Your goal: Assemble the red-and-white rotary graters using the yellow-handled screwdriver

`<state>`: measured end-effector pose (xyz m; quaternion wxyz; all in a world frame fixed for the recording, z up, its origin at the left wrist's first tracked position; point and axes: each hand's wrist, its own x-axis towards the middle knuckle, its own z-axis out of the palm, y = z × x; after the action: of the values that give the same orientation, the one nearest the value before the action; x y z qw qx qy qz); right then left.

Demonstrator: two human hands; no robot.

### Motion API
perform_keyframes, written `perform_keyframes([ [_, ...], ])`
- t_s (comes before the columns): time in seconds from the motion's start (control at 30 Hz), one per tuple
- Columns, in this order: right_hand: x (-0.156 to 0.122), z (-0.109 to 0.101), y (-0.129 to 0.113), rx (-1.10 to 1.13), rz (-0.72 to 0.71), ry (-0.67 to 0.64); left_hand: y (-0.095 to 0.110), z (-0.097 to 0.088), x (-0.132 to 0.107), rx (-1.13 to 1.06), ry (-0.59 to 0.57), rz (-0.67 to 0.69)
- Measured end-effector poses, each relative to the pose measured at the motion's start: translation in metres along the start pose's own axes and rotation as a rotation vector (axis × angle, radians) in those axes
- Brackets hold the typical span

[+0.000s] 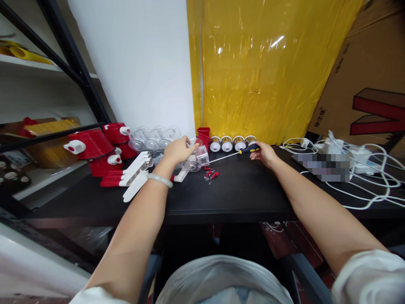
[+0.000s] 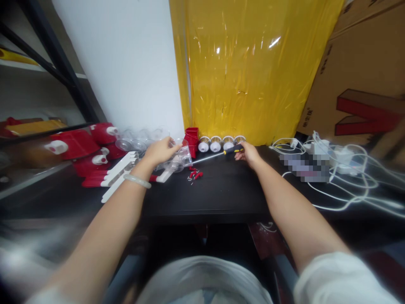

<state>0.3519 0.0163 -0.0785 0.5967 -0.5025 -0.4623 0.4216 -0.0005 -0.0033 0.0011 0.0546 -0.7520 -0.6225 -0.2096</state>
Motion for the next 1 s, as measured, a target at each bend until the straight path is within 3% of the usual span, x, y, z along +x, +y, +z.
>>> perform_keyframes([
  [0.37, 0.001, -0.003, 0.004, -0.166, -0.085, 0.069, 0.000, 0.000, 0.000, -0.002, -0.002, 0.002],
  [0.5, 0.001, 0.001, 0.000, -0.126, 0.032, 0.115, 0.000, 0.001, 0.001, -0.005, -0.001, 0.007],
  [0.63, -0.002, 0.005, -0.007, 0.017, 0.115, 0.058, -0.001, 0.001, 0.001, -0.007, 0.001, 0.010],
  [0.8, -0.004, 0.004, -0.007, 0.035, 0.065, 0.027, -0.002, 0.002, 0.001, 0.004, 0.015, 0.016],
  [1.0, -0.001, -0.002, 0.002, -0.053, -0.106, -0.022, -0.001, 0.000, 0.000, -0.005, 0.001, 0.014],
])
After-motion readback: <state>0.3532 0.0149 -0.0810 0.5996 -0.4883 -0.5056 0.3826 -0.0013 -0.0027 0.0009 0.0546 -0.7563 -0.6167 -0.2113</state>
